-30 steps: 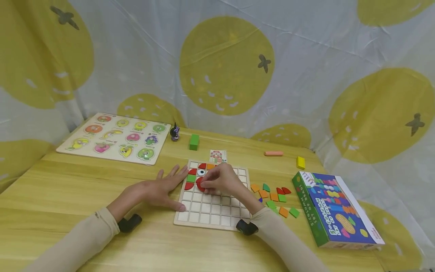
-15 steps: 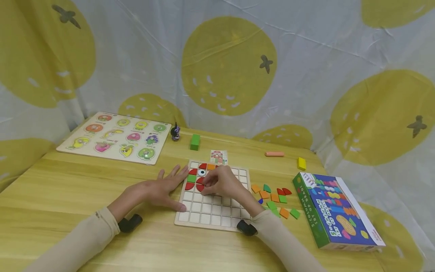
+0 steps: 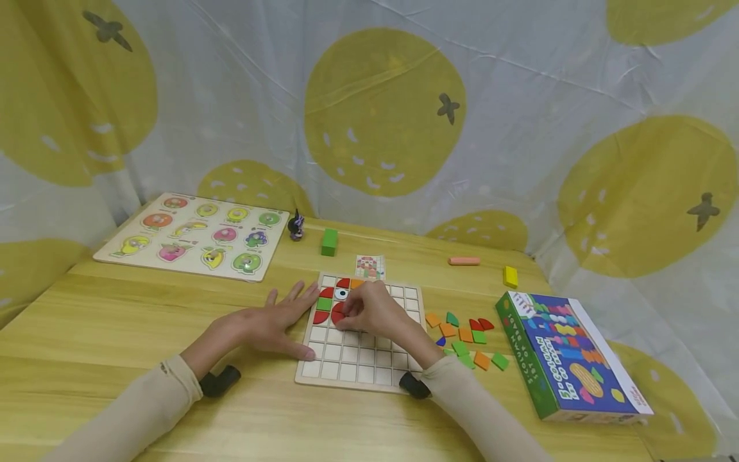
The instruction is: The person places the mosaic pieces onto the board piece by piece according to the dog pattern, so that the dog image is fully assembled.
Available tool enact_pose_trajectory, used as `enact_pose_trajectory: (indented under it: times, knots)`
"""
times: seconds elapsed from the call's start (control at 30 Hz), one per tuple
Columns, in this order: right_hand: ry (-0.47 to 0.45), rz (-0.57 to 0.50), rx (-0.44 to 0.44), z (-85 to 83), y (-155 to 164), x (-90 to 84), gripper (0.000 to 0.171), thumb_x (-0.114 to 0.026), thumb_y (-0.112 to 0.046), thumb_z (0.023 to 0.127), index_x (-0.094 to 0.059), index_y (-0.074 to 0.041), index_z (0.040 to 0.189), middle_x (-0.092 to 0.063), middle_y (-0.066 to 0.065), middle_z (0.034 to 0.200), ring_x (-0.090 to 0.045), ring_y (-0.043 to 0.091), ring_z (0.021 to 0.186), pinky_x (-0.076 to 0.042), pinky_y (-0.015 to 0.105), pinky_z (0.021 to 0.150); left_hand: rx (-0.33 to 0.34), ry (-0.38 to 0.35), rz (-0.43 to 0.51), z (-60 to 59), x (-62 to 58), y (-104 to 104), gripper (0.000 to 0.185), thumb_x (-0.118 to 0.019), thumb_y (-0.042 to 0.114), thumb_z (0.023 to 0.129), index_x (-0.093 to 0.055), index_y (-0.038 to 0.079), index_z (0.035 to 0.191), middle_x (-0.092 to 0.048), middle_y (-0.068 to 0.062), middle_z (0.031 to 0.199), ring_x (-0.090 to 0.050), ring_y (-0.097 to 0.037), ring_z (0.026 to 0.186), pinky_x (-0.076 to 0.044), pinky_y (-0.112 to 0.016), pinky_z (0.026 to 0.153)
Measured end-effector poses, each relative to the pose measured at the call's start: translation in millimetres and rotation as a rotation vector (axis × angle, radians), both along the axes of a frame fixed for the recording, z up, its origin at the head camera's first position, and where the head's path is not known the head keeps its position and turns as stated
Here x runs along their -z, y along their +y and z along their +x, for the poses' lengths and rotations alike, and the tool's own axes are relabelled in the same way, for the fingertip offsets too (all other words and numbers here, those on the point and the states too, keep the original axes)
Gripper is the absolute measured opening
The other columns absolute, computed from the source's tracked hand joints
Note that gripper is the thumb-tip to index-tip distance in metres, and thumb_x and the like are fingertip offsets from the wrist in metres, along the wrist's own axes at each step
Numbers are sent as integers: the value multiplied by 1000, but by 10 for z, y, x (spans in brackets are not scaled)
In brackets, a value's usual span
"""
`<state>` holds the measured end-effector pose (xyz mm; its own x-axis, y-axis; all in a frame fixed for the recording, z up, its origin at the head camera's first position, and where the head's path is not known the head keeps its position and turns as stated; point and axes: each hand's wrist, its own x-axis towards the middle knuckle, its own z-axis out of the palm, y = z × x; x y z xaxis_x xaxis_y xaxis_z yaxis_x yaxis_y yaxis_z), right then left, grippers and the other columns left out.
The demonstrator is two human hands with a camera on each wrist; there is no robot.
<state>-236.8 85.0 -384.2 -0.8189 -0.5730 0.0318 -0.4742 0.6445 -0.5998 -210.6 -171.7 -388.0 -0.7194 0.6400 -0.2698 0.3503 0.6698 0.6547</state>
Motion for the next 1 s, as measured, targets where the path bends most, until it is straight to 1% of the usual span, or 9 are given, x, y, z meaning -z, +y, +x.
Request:
enact_pose_trajectory:
  times: [0.03,0.17,0.23,0.4,0.47,0.7,0.9,1.0]
  knots:
    - [3,-2,-6,4,1,0,17,-95,-13,84,-81,-5,89,-71,-3,74,-61,4,65,-52,18,61,-7,-3,-11,9,-29,16,126,-83,56,91,-3,2,172,7,-22,180,14,-47,164,15,-75,123]
    - [-7,-18,-37,5,-8,9,18,-93,-10,85,-84,-4,100,-73,-1,76,-62,9,66,-50,18,60,-11,6,-32,12,-33,33,124,-82,54,93,-4,2,173,6,-21,180,12,-47,165,12,-76,124]
    - [-9,-22,-53,3,-12,11,18,-92,-8,86,-85,-4,102,-73,0,76,-61,10,67,-49,19,60,-10,10,-34,14,-35,35,123,-82,53,93,-4,1,172,6,-21,180,11,-47,164,11,-76,124]
    - [11,3,-51,10,-6,5,14,-92,-10,86,-85,-4,97,-75,-1,76,-60,6,66,-48,18,60,-10,13,-37,1,-12,28,123,-81,55,93,-4,2,173,6,-21,180,12,-47,164,12,-76,124]
    - [13,2,-50,6,1,6,13,-92,-10,87,-85,-4,96,-76,-1,77,-60,5,66,-50,18,61,-13,13,-39,-1,-7,28,123,-81,55,93,-3,3,173,6,-20,180,12,-46,165,12,-76,124]
    - [11,-33,-57,-36,42,22,14,-93,-10,86,-82,-3,91,-76,2,79,-63,4,66,-55,19,62,-9,12,-32,-5,-12,43,123,-82,55,93,-3,2,173,5,-22,180,12,-47,164,11,-77,124]
    - [5,-35,-39,-35,60,13,15,-93,-12,86,-79,-7,85,-73,-2,75,-62,4,64,-53,19,61,-10,5,-30,-12,-14,36,125,-81,56,93,-1,2,173,7,-22,180,14,-46,164,12,-76,124]
    - [7,-35,-39,-28,92,-8,16,-93,-15,87,-78,-8,85,-72,-3,74,-61,5,65,-53,20,61,-13,2,-25,-10,-10,31,126,-82,56,93,-1,2,172,8,-23,180,14,-47,164,13,-75,124]
